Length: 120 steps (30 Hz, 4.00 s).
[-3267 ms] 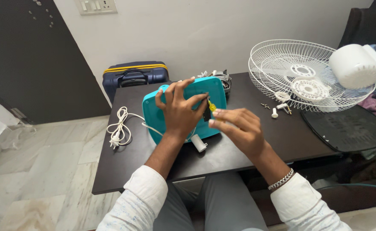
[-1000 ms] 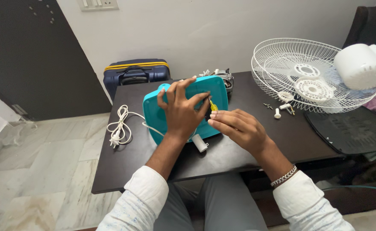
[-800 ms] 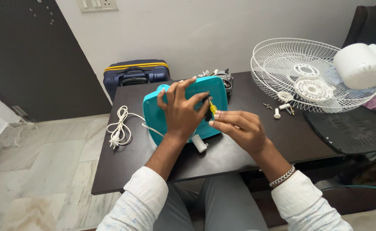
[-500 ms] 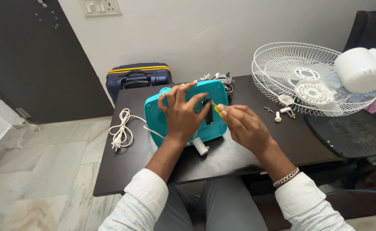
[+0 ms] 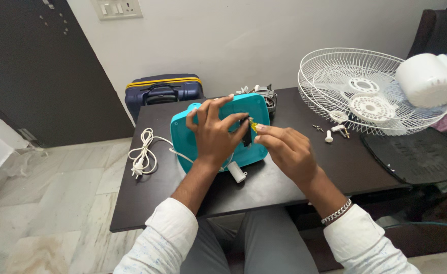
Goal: The person uses a screwdriver to adjust screws and components inside a teal plastic housing. They connect wires to a small white cylindrical component and continue tightening screws on the housing.
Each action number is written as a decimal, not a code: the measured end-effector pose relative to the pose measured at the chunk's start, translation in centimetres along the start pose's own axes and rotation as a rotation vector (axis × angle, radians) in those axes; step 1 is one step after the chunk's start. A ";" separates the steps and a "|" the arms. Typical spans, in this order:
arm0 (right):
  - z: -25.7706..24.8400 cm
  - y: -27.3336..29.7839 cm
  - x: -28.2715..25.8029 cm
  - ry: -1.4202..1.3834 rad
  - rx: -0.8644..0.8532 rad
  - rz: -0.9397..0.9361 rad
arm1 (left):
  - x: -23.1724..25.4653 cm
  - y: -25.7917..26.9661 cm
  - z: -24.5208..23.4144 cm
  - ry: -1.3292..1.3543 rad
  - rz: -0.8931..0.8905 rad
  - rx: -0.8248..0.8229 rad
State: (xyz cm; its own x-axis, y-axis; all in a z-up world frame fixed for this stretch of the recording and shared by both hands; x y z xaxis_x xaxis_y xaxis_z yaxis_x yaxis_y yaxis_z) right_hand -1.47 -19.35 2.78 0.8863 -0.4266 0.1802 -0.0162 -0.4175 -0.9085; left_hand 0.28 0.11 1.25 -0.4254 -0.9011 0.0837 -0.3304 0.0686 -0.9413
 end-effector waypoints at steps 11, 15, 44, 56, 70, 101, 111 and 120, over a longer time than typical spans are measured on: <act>-1.2 0.6 -0.9 -0.132 0.153 0.139 | 0.3 0.0 -0.1 -0.038 0.035 -0.005; -3.5 2.3 0.9 -0.335 0.282 0.400 | 0.4 0.0 0.1 -0.050 0.035 -0.002; -21.0 13.4 12.2 0.336 -1.011 1.082 | -0.9 1.2 1.0 -0.100 -0.003 -0.018; -21.0 14.6 14.0 0.425 -1.044 0.977 | -0.6 0.8 1.1 -0.110 0.003 -0.027; -19.7 13.4 15.5 0.362 -1.123 1.006 | -0.5 0.7 -0.3 -0.157 0.113 -0.059; 1.8 5.1 0.0 -0.328 -0.360 0.836 | 1.2 4.2 -0.7 0.041 0.041 -0.296; 3.5 4.7 -0.4 -0.282 -0.355 0.835 | 0.9 4.9 -0.2 0.011 0.012 -0.282; 3.5 4.5 -0.2 -0.276 -0.364 0.954 | -0.9 2.4 -1.4 -0.311 0.167 -0.326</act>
State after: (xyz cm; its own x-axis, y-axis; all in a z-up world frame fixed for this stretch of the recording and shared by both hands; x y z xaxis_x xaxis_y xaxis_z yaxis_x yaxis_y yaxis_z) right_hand -0.13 -18.31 -2.68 0.5072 -0.5264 -0.6823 -0.8586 -0.2408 -0.4525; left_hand -1.34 1.65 -0.63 -0.2397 -0.9481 -0.2089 -0.5471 0.3096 -0.7777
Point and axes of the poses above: each hand's wrist, its own y-axis away from the middle knuckle, its own z-axis out of the palm, x = y × z, the point moved 1 cm from there along -y, towards the middle knuckle, and after that the axes turned 1 degree about y, right-handed, at the moved point
